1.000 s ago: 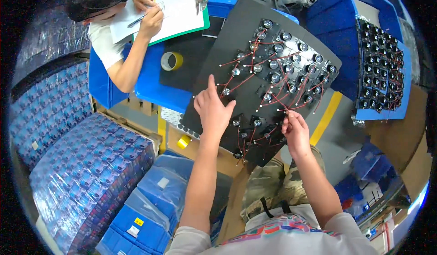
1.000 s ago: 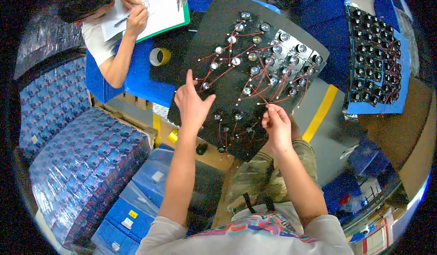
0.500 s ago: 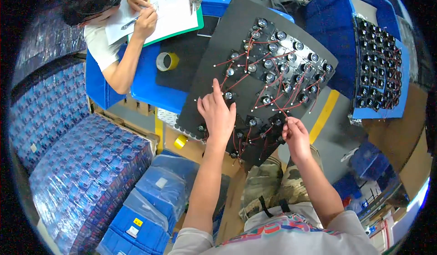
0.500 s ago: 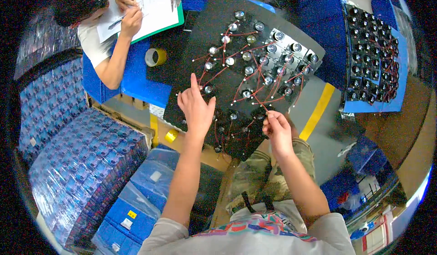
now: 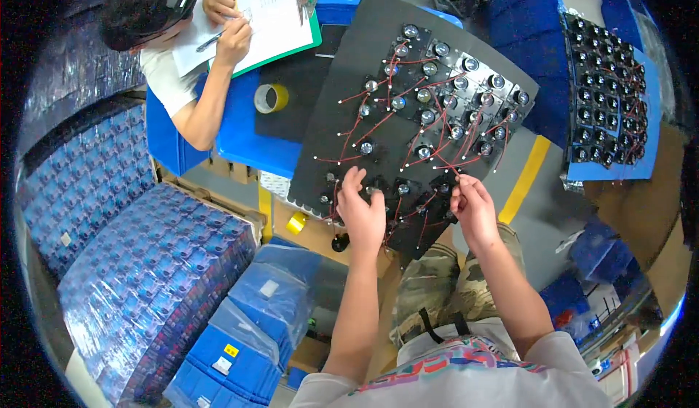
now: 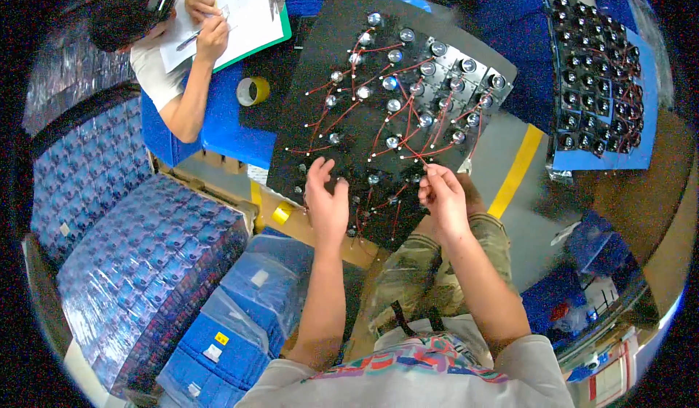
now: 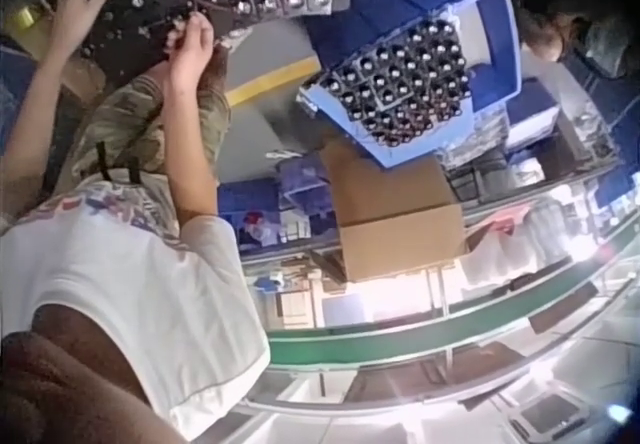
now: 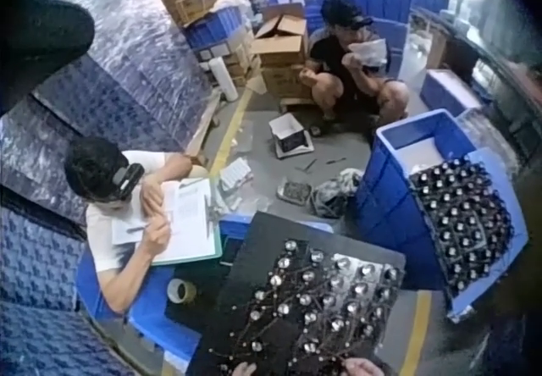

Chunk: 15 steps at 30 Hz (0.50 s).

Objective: Wiring and installing small electronic components into a black industrial panel.

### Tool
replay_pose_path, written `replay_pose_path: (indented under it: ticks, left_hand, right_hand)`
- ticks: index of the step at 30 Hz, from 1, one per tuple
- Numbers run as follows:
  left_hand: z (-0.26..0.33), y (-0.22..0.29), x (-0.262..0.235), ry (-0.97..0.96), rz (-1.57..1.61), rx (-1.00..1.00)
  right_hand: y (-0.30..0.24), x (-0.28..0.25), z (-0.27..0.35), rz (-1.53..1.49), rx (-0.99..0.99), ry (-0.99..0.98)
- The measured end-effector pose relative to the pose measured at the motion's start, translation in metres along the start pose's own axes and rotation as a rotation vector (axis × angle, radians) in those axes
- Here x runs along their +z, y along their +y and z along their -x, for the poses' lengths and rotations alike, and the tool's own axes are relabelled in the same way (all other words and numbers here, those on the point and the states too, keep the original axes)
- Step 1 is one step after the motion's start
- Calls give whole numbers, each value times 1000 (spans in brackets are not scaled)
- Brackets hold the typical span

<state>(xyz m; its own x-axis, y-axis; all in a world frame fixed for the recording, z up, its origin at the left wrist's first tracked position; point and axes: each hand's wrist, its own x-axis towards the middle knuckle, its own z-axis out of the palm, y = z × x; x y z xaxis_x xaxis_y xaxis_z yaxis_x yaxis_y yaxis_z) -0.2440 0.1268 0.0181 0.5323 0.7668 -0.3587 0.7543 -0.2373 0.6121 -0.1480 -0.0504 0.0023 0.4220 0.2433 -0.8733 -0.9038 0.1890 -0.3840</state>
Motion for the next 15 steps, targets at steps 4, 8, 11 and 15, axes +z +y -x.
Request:
replay_pose_path:
  ticks: [4, 8, 11, 15]
  left_hand:
    - [-12, -1, 6, -37, -306, 43]
    - [-14, 1, 14, -68, -413, 131]
    - [-14, 1, 20, -97, -459, 151]
    - [-16, 9, 27, -95, -438, 177]
  right_hand:
    - [2, -1, -1, 21, 28, -29]
    - [-3, -2, 1, 37, 35, -34]
    - [-6, -1, 0, 41, 30, -30]
    - [-9, -1, -3, -3, 19, -50]
